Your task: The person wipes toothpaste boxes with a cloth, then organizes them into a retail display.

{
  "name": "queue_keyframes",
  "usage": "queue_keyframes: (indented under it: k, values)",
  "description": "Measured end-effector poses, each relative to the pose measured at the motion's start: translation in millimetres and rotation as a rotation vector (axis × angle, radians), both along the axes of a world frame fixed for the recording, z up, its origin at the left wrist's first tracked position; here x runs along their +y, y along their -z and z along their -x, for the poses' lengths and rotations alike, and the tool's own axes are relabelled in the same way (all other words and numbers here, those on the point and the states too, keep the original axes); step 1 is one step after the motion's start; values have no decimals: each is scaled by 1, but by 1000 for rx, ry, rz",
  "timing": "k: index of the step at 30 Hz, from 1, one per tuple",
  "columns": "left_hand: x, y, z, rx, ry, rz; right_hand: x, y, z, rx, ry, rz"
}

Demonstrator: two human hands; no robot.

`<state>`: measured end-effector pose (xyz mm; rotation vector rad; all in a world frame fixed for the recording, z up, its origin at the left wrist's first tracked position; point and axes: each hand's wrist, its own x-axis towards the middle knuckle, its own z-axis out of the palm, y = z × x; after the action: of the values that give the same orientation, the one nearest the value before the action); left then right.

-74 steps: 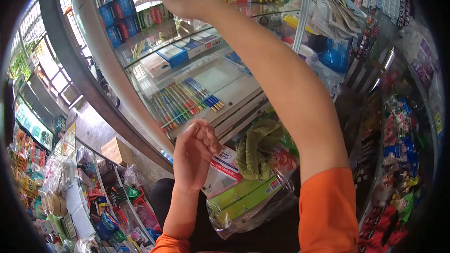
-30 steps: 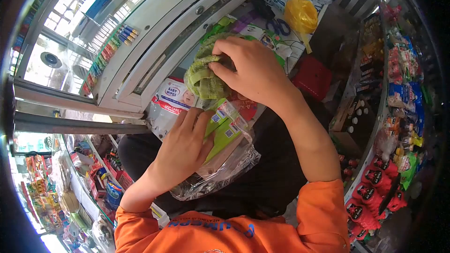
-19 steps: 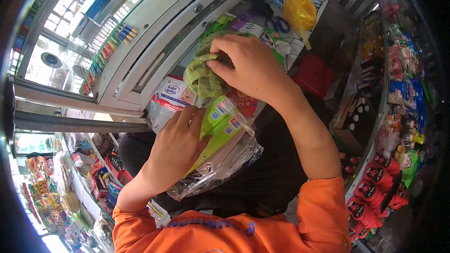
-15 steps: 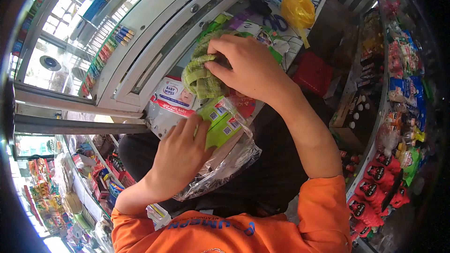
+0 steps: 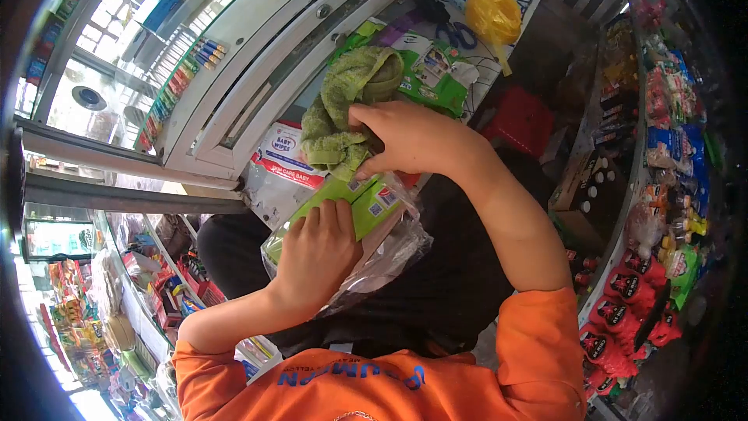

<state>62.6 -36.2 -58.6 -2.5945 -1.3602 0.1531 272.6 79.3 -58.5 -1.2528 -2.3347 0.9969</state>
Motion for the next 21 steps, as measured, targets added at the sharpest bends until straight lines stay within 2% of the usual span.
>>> queue_keyframes:
  k: [6,7,9,11,12,14,15,16,17,18,20,21]
  values:
    - [4,-25,17,-194,114,84,5,20,-5,8,27,8]
    - [2,-35,18,-250,102,105,6,16,-5,9,31,-8]
    - [-3,-56,22,-310,94,110,3,7,-4,-35,38,133]
    - [-4,-77,28,-462,46,218,4,11,-6,4,-4,84]
    - [-5,-83,35,-468,49,189,6,11,-7,46,-50,56]
    - [-6,-91,50,-635,-62,310,7,3,-7,22,-80,0]
    - [-6,-96,57,-747,-109,364,7,6,-8,40,-59,47]
    - [-5,-96,62,-757,-116,344,9,5,-7,52,-43,90]
    - [-2,-95,67,-961,-135,370,1,-19,-2,109,-13,63]
    - [0,-94,74,-1167,-152,390,5,-16,-1,101,-38,44]
    - [8,-88,85,-1221,-194,374,14,-3,-4,506,70,214]
    - [15,-79,88,-1383,-226,386,5,-22,1,545,205,201]
